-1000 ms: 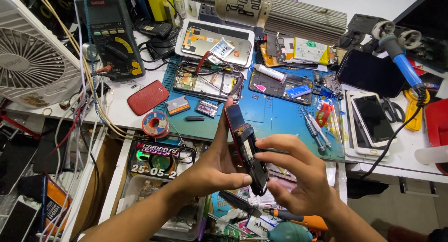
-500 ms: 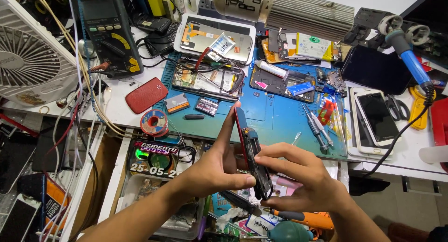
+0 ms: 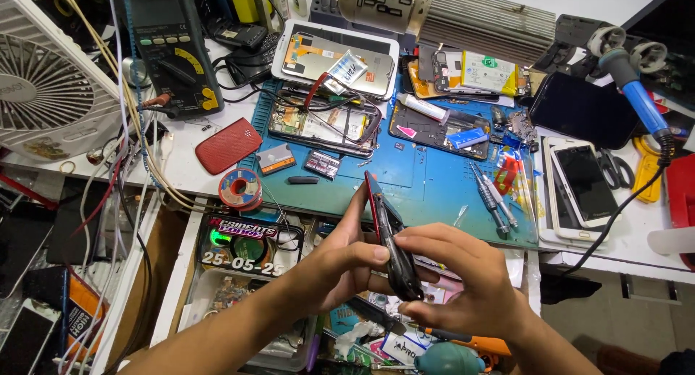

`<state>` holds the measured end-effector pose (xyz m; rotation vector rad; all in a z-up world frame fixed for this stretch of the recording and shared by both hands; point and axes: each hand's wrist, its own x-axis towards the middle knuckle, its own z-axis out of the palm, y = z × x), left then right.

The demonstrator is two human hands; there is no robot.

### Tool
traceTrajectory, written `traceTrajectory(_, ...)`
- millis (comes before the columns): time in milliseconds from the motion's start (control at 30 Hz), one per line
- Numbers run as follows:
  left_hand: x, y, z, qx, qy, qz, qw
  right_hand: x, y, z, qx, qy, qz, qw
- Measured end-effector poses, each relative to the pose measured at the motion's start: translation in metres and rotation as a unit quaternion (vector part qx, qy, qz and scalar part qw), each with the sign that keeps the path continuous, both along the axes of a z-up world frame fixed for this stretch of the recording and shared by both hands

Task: Disassembling a mobile phone on a repair bench to inspect and remove internal components.

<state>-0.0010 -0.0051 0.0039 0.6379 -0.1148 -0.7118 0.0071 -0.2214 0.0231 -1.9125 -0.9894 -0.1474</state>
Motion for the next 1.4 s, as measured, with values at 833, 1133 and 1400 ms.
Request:
traceTrajectory(833,0.003,-0.010,0.007,0.386,-0.261,0.019,0.884,0.009,-0.012,-0.009,0.033,0.244,-0.265,0.932)
traceTrajectory(1133,0.009,-0.004,0.007,0.402,-0.245,0.017,0.882,0.017,-0.017,-0.013,0.099,0.262,-0.229,0.932)
traceTrajectory(1400,0.011,-0.003,-0.001,0.366,-0.192,-0.001,0.911,0.020,-0.016,-0.016,0.115,0.312,-0.212,0.919)
